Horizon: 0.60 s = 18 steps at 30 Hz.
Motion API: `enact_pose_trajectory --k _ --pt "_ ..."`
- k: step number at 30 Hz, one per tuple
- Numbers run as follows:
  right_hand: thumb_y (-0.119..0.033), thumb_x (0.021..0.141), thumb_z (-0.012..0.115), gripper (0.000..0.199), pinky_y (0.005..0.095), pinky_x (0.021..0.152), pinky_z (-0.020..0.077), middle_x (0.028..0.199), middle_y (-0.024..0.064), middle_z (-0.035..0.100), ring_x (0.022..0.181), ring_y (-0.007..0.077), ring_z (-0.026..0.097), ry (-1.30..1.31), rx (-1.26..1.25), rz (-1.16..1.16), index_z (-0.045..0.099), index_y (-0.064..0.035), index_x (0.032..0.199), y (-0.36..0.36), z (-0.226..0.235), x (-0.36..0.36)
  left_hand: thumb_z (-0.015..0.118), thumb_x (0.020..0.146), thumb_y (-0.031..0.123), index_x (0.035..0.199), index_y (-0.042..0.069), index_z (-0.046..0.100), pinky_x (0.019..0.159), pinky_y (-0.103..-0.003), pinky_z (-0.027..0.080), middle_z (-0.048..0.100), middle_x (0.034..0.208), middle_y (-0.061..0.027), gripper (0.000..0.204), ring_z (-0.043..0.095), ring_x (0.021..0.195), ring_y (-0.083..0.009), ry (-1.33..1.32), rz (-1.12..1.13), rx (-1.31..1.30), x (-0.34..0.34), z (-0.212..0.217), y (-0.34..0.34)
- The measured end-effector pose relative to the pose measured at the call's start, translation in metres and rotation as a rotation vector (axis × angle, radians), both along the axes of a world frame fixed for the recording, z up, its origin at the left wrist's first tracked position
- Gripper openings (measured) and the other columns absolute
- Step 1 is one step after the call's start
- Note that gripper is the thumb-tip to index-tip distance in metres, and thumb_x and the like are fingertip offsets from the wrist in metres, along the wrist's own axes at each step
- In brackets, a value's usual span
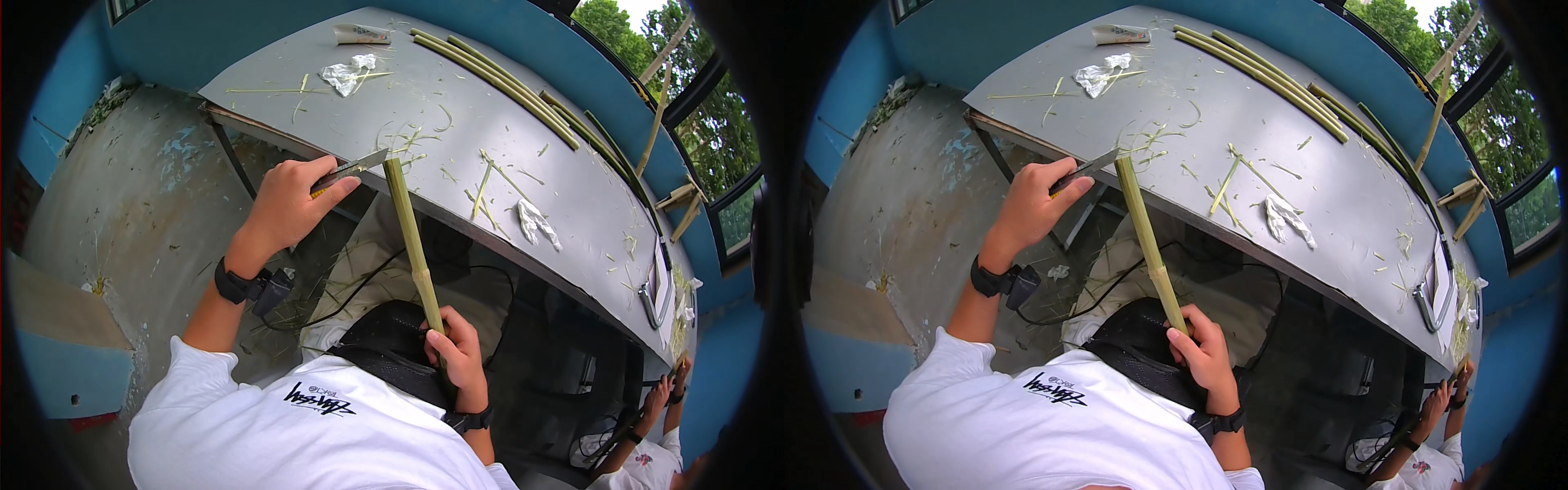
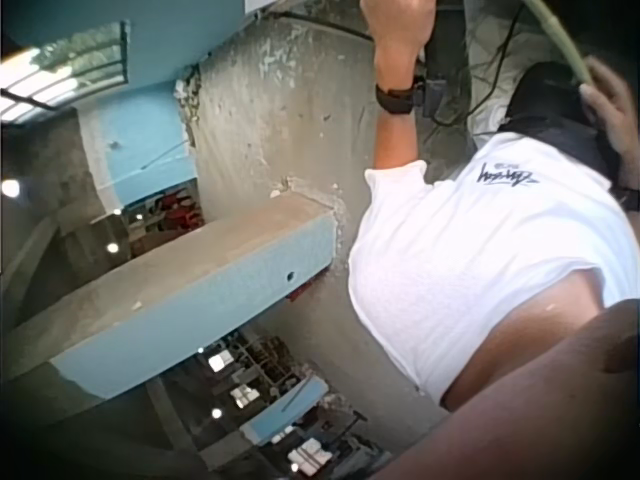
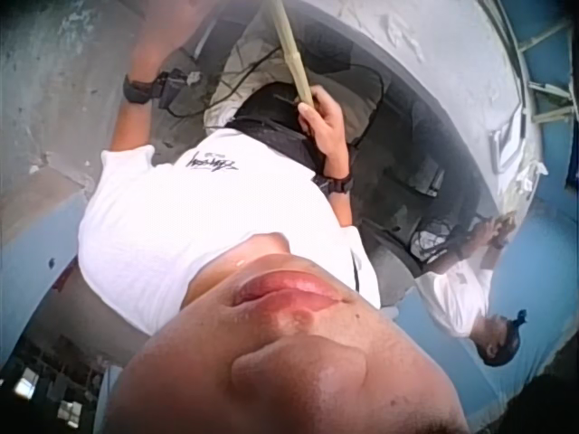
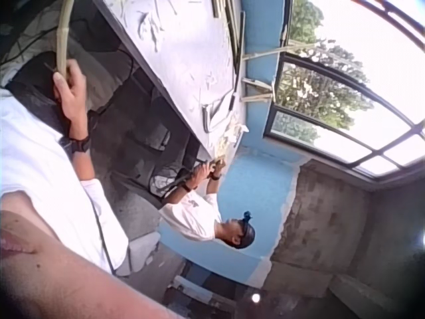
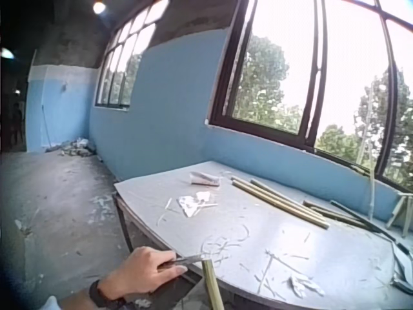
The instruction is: The person is using a utility knife to shave and process bamboo sticks on a table in a workshop.
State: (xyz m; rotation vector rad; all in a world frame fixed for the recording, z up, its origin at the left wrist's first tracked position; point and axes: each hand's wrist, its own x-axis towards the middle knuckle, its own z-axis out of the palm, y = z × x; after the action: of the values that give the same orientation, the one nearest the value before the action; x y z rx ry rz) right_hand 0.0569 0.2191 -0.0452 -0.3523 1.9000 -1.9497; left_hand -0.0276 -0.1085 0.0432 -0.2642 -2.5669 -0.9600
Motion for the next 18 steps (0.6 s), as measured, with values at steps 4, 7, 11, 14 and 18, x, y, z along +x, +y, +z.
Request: enact_pose_trajectory --k 4,7,11,14,18 --pt "-0.016 0.099 0.063 0.018 0.0235 0.053 0.0379 0.071 0.0005 0.055 0.057 0.0081 0.051 -0.028 0.016 0.027 0.061 0.0006 0.103 0.002 0.001 -0.001 0.067 0.099 0.040 0.084 -0.003 0.051 0.059 -0.041 0.038 0.042 0.068 -0.0197 0.048 0.036 0.062 -0.0343 -0.003 -0.015 0.017 0.000 0.000 -0.001" --pt "-0.017 0.100 0.064 0.017 0.0244 0.052 0.0353 0.064 -0.0009 0.055 0.054 0.0061 0.048 -0.001 -0.019 0.014 0.063 -0.0003 0.103 0.000 0.001 -0.001 0.067 0.099 0.039 0.084 -0.003 0.051 0.059 -0.040 0.038 0.042 0.068 -0.0193 0.048 0.036 0.062 -0.0328 -0.002 -0.021 0.022 0.000 -0.001 -0.001" --pt "-0.016 0.100 0.064 0.017 0.0245 0.053 0.0361 0.066 -0.0006 0.055 0.056 0.0065 0.049 -0.011 -0.019 0.027 0.063 0.0000 0.103 0.001 0.001 -0.002 0.066 0.099 0.038 0.085 -0.003 0.051 0.059 -0.039 0.038 0.042 0.069 -0.0181 0.047 0.035 0.064 -0.0308 -0.002 -0.029 0.047 0.000 -0.002 -0.001" --pt "-0.016 0.100 0.063 0.016 0.0245 0.054 0.0364 0.068 -0.0004 0.056 0.057 0.0065 0.050 -0.023 -0.027 0.031 0.063 -0.0001 0.103 0.001 0.001 -0.002 0.066 0.099 0.038 0.086 -0.003 0.051 0.060 -0.039 0.039 0.042 0.070 -0.0175 0.046 0.034 0.064 -0.0294 -0.006 -0.032 0.072 0.000 -0.005 0.000" --pt "-0.019 0.099 0.064 0.020 0.0242 0.053 0.0374 0.070 0.0011 0.056 0.056 0.0080 0.051 -0.029 -0.031 0.038 0.062 0.0013 0.103 0.002 0.000 -0.003 0.066 0.099 0.037 0.086 -0.004 0.051 0.060 -0.038 0.039 0.042 0.070 -0.0172 0.046 0.035 0.065 -0.0282 0.011 -0.037 0.106 -0.001 -0.010 0.003"
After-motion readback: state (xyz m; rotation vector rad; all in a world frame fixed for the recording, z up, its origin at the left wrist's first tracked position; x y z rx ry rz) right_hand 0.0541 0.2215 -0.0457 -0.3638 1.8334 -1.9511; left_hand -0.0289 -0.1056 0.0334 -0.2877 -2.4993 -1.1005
